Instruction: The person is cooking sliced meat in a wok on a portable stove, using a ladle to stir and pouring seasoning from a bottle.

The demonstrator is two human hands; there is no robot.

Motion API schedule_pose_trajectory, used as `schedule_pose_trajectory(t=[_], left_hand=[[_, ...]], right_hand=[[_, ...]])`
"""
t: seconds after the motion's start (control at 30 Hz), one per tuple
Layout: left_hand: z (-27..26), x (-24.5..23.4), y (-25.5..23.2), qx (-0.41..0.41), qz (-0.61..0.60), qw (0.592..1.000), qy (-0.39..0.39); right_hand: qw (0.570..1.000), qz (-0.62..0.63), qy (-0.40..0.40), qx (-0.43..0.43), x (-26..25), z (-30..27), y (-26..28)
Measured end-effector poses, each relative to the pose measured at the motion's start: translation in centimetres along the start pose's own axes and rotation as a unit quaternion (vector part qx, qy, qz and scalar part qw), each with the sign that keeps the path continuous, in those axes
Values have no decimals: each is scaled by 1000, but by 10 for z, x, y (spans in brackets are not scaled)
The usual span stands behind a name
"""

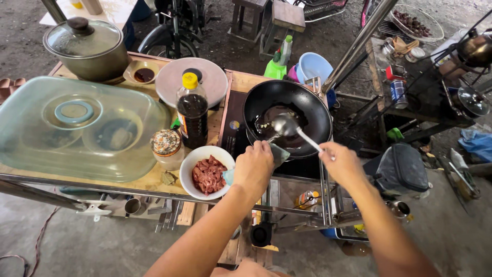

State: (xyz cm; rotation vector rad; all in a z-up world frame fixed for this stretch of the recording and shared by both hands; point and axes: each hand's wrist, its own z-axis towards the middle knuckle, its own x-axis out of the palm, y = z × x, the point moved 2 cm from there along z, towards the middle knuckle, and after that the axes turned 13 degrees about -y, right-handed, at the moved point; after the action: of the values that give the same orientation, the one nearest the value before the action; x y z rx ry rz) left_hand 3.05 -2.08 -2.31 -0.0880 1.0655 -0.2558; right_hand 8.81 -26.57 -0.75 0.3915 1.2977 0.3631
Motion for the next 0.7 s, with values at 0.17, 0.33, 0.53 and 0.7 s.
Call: schedule_pose_trajectory(t=[0.17,0.33,0.53,0.7], left_hand=[[1,-5,2,-20,-29,999,33],[1,-11,2,-21,-39,999,29],[0,-16,3,-19,-55,997,45],[1,-19,3,-29,-63,996,53]], right_hand=[[995,-73,-54,33,-3,32,-21],[996,-59,-39,48,18,38,-15],[999,-14,-42,-4,17,13,20],[994,76,63,44,20,-11,27]])
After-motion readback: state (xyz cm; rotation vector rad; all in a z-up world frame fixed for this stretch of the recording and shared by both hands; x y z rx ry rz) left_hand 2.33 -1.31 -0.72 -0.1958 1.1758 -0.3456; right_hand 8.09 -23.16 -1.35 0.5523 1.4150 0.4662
